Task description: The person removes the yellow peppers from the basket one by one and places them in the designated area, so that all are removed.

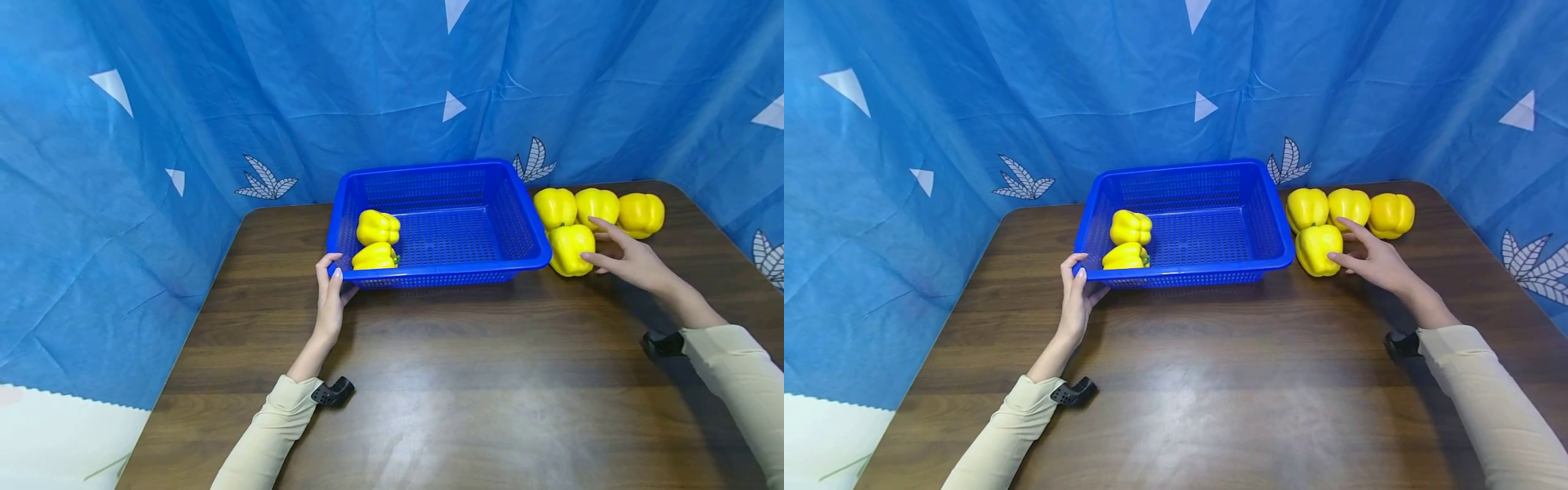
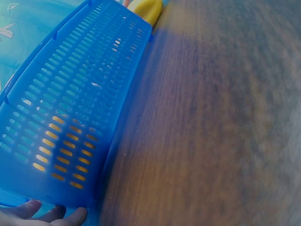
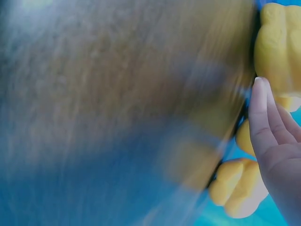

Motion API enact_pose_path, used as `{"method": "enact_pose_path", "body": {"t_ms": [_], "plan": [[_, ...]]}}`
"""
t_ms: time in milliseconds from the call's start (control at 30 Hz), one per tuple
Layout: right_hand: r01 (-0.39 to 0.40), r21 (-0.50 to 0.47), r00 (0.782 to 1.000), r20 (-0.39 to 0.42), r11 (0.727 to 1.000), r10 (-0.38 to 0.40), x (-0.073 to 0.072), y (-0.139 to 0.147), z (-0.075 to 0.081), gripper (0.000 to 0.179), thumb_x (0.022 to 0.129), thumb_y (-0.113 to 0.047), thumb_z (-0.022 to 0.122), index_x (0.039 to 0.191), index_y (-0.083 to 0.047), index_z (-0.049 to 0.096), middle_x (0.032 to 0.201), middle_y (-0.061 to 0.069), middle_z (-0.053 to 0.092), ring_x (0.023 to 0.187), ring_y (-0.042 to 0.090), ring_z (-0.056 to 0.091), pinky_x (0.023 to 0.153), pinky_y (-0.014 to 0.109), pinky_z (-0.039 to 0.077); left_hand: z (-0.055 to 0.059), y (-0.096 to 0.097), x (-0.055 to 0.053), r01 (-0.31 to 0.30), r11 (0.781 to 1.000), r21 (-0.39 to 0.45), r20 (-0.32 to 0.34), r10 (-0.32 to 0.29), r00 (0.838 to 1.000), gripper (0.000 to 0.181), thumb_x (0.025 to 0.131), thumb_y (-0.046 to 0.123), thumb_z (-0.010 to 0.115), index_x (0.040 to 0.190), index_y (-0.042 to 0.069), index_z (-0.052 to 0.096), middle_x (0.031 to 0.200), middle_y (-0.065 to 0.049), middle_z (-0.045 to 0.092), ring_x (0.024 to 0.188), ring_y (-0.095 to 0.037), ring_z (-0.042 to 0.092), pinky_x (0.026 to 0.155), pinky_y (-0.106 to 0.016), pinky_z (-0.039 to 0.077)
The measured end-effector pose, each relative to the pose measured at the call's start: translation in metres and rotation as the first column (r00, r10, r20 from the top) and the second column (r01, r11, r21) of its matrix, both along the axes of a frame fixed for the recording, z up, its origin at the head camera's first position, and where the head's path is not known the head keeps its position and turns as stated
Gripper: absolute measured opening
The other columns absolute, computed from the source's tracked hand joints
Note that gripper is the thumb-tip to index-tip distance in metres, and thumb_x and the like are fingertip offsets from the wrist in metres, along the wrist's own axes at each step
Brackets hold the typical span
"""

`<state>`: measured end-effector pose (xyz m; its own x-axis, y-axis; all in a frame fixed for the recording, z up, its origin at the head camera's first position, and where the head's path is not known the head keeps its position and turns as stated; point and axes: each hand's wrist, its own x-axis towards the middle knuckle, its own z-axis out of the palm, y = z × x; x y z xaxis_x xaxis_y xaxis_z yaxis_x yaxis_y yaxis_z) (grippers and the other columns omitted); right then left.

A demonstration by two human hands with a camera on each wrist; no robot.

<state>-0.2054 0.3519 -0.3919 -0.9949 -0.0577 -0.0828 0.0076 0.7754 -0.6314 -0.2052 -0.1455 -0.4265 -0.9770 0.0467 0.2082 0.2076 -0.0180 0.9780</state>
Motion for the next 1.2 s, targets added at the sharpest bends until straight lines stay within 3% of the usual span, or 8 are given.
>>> {"method": "enact_pose_path", "body": {"t_ms": [133, 233, 367, 433, 500, 967, 1133, 1200], "plan": [[-0.002, 0.013, 1.000, -0.012, 1.000, 0.002, 0.002, 0.001, 0.004, 0.079, 0.091, -0.040, 0.055, 0.151, -0.017, 0.009, 0.141, 0.032, 0.035, 0.079, -0.019, 0.046, 0.064, 0.011, 0.048, 0.000, 0.000, 0.000, 0.002, 1.000, -0.002, -0.001, -0.002, 1.000, 0.040, 0.099, 0.029, 0.029, 0.135, 0.013, 0.023, 0.150, -0.012, 0.012, 0.134, -0.039, 0.028, 0.103, -0.065, 0.033], [-0.005, 0.025, 1.000, -0.025, 1.000, 0.006, 0.003, 0.001, 0.007, 0.078, 0.092, -0.039, 0.055, 0.151, -0.016, 0.009, 0.141, 0.032, 0.037, 0.094, 0.007, 0.060, 0.066, 0.010, 0.045, 0.001, 0.000, 0.001, 0.000, 1.000, -0.004, -0.001, 0.000, 1.000, 0.040, 0.099, 0.029, 0.029, 0.135, 0.013, 0.023, 0.150, -0.012, 0.012, 0.134, -0.039, 0.028, 0.103, -0.065, 0.033], [-0.007, 0.033, 1.000, -0.023, 0.999, 0.008, 0.003, 0.002, 0.010, 0.078, 0.093, -0.040, 0.052, 0.151, -0.017, 0.006, 0.142, 0.032, 0.034, 0.116, 0.046, 0.046, 0.084, 0.041, 0.053, 0.002, 0.000, 0.001, -0.002, 1.000, -0.004, -0.003, 0.002, 1.000, 0.040, 0.099, 0.028, 0.029, 0.135, 0.012, 0.023, 0.150, -0.012, 0.013, 0.135, -0.039, 0.028, 0.103, -0.065, 0.033], [-0.007, 0.037, 1.000, -0.023, 0.999, 0.008, 0.003, 0.002, 0.011, 0.077, 0.093, -0.040, 0.051, 0.151, -0.018, 0.005, 0.143, 0.032, 0.033, 0.117, 0.047, 0.044, 0.089, 0.058, 0.046, 0.002, 0.000, 0.000, -0.002, 1.000, -0.003, -0.004, 0.002, 1.000, 0.040, 0.099, 0.028, 0.029, 0.136, 0.012, 0.023, 0.149, -0.011, 0.013, 0.135, -0.038, 0.028, 0.103, -0.064, 0.033], [-0.006, 0.040, 0.999, -0.032, 0.999, 0.007, 0.002, 0.002, 0.012, 0.077, 0.093, -0.040, 0.051, 0.151, -0.019, 0.005, 0.143, 0.033, 0.033, 0.117, 0.047, 0.044, 0.090, 0.065, 0.041, 0.001, 0.000, 0.000, -0.005, 1.000, -0.003, -0.006, 0.005, 1.000, 0.040, 0.100, 0.029, 0.029, 0.136, 0.012, 0.024, 0.149, -0.011, 0.014, 0.135, -0.038, 0.028, 0.103, -0.064, 0.034], [0.003, 0.070, 0.994, -0.107, 0.998, 0.004, 0.006, 0.003, 0.021, 0.075, 0.093, -0.036, 0.053, 0.151, -0.015, 0.010, 0.140, 0.033, 0.036, 0.116, 0.046, 0.045, 0.090, 0.062, 0.040, -0.001, 0.002, 0.000, -0.005, 1.000, 0.019, -0.007, 0.005, 1.000, 0.040, 0.099, 0.029, 0.031, 0.135, 0.011, 0.025, 0.148, -0.011, 0.015, 0.134, -0.038, 0.029, 0.102, -0.065, 0.034], [0.010, 0.081, 0.988, -0.152, 0.997, 0.002, 0.004, 0.001, 0.026, 0.073, 0.092, -0.035, 0.055, 0.150, -0.015, 0.016, 0.139, 0.032, 0.039, 0.112, 0.043, 0.047, 0.082, 0.044, 0.051, -0.001, 0.001, 0.001, -0.017, 1.000, 0.021, -0.003, 0.017, 1.000, 0.040, 0.099, 0.029, 0.031, 0.134, 0.011, 0.026, 0.148, -0.011, 0.016, 0.133, -0.038, 0.029, 0.101, -0.066, 0.034], [0.015, 0.082, 0.984, -0.179, 0.997, 0.000, 0.004, 0.000, 0.028, 0.072, 0.091, -0.033, 0.057, 0.150, -0.015, 0.019, 0.138, 0.032, 0.041, 0.109, 0.039, 0.048, 0.076, 0.023, 0.050, -0.001, 0.001, 0.001, -0.016, 1.000, 0.014, 0.001, 0.016, 1.000, 0.040, 0.099, 0.029, 0.031, 0.134, 0.012, 0.026, 0.148, -0.011, 0.015, 0.134, -0.038, 0.029, 0.101, -0.065, 0.034]]}}
